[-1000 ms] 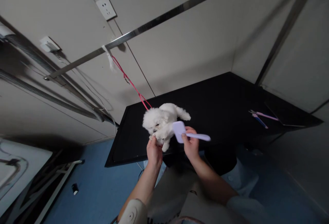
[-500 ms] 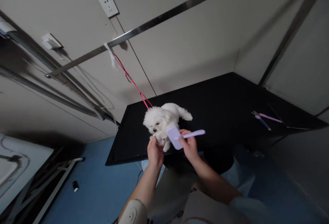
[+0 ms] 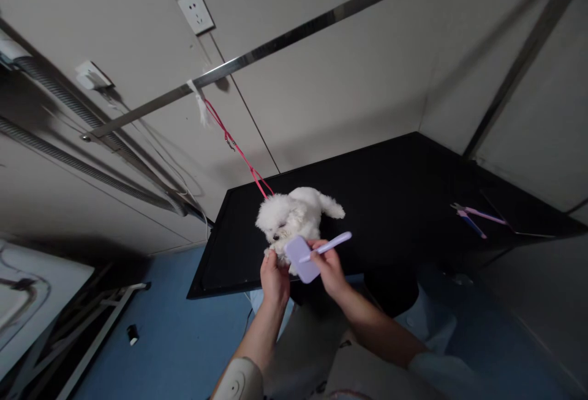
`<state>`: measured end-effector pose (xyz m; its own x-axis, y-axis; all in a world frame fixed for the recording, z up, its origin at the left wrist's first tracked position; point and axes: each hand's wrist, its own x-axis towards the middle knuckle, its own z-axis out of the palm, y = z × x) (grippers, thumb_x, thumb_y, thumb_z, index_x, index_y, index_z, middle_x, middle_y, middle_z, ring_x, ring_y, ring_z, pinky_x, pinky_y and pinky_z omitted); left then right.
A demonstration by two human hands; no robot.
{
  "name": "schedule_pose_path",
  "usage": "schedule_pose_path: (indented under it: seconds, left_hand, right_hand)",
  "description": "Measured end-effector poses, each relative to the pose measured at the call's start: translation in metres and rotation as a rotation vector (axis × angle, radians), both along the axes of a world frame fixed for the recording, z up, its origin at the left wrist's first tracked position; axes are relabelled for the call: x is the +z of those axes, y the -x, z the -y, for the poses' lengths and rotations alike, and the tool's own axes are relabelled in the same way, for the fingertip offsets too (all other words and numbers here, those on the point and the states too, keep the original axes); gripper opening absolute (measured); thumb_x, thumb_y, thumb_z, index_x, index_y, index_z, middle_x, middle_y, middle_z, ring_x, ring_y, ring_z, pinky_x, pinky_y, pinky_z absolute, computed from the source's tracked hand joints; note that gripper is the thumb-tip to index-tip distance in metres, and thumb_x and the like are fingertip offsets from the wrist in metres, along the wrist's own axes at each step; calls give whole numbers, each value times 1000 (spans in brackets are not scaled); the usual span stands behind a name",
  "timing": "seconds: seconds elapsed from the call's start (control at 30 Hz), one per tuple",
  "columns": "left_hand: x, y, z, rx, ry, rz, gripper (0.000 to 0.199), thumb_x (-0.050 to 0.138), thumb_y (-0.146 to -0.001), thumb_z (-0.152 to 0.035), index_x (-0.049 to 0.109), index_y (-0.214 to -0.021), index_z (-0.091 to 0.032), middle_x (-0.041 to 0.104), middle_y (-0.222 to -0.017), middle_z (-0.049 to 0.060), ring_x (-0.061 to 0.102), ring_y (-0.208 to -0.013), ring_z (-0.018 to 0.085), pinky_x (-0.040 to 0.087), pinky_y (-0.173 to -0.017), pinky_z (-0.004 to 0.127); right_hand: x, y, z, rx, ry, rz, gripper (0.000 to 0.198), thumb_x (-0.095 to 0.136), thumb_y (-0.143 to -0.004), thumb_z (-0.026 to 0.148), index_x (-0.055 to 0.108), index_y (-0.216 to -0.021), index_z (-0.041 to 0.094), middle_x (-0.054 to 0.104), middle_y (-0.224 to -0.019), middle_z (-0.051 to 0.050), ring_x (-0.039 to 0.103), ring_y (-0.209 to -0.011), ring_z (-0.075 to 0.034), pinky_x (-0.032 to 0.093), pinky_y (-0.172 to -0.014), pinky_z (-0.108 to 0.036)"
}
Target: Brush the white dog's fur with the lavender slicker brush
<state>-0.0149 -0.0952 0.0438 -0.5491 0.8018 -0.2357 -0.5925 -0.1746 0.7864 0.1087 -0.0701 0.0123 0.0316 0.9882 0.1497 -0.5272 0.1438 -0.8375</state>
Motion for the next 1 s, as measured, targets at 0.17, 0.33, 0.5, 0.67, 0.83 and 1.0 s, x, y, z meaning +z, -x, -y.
schedule_pose_path:
  seconds: [0.17, 0.33, 0.5, 0.67, 0.83, 1.0]
  left_hand:
    - [-3, -1, 4, -10, -33, -45, 28, 71, -77, -35, 66, -96, -15, 72, -96, 8, 69, -83, 19, 52, -73, 30]
    - [-5, -4, 7, -22, -43, -86, 29, 72, -76, -38, 67, -95, -15, 72, -95, 7, 69, -84, 19, 52, -77, 30]
    - [-2, -8, 9, -12, -35, -116, 31, 74, -73, -38, 67, -92, -15, 72, -89, 5, 68, -78, 17, 51, -72, 28]
    - [-1, -10, 11, -12, -72, -104, 31, 76, -69, -37, 68, -89, -16, 73, -94, 6, 68, -84, 19, 52, -76, 30]
    - [-3, -10, 12, -38, -19, -182, 27, 74, -72, -38, 68, -84, -16, 72, -80, 4, 65, -71, 16, 51, -68, 26]
    - [3, -3, 5, -152, 12, -411, 37, 74, -70, -49, 68, -80, -14, 68, -71, 2, 59, -62, 15, 45, -59, 24]
  right_hand:
    - [2, -2, -2, -223, -15, 27, 28, 74, -72, 43, 57, -80, 22, 66, -105, -6, 60, -100, -25, 49, -86, -38]
    - [3, 1, -2, -33, 81, -15, 29, 74, -72, 44, 57, -82, 23, 68, -99, -6, 63, -87, -23, 52, -75, -35]
    - [5, 1, 0, -89, 24, -11, 28, 73, -74, 43, 57, -83, 22, 67, -104, -6, 63, -91, -23, 51, -76, -34]
    - [8, 1, -3, -196, 104, -14, 29, 73, -73, 44, 55, -83, 22, 68, -102, -5, 63, -88, -22, 51, -74, -34]
    - [3, 1, -3, 22, 90, -60, 30, 71, -75, 46, 58, -86, 22, 69, -99, -5, 65, -86, -22, 52, -74, -34]
    - [-10, -3, -12, -154, 143, -28, 35, 76, -69, 46, 59, -87, 21, 69, -100, -5, 64, -84, -21, 51, -74, -32]
